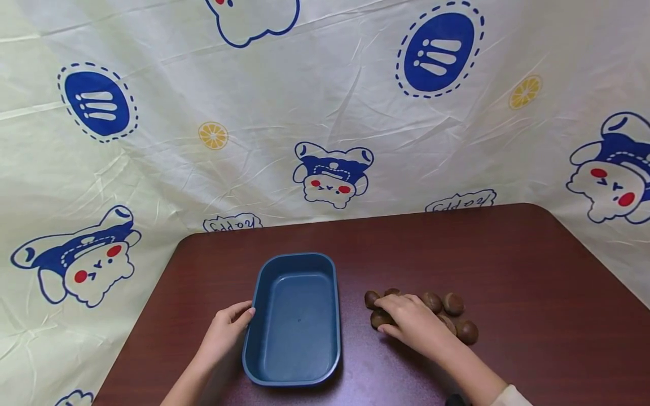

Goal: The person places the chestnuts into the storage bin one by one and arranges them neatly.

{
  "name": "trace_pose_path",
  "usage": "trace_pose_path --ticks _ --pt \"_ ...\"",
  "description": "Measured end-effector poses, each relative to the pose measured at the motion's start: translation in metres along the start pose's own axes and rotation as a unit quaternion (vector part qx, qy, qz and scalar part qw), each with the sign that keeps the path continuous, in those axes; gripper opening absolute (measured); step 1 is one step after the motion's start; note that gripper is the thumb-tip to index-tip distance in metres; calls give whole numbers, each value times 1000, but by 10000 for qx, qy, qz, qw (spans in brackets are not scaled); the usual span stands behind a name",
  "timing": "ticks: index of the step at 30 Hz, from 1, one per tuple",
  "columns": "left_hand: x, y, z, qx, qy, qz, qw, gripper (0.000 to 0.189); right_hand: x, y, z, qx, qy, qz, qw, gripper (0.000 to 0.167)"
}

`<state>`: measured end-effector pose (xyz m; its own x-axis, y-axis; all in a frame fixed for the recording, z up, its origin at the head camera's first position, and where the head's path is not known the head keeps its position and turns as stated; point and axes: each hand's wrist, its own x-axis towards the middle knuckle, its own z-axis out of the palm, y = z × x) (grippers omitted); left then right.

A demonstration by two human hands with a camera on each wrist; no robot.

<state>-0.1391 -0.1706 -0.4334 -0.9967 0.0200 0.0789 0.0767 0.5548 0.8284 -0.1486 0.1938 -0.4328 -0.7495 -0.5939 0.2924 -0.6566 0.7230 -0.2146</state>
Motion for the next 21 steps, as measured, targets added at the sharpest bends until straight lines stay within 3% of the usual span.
trace_pose_path --ticks 8,21 --pt "-2 -1 2 -956 -123 -202 9951 32 2 3 7 -31 201 -362 9991 34" --pt "-4 -2 2 -1532 -231 -286 9875 36 4 6 10 208 -10 -260 9994 34"
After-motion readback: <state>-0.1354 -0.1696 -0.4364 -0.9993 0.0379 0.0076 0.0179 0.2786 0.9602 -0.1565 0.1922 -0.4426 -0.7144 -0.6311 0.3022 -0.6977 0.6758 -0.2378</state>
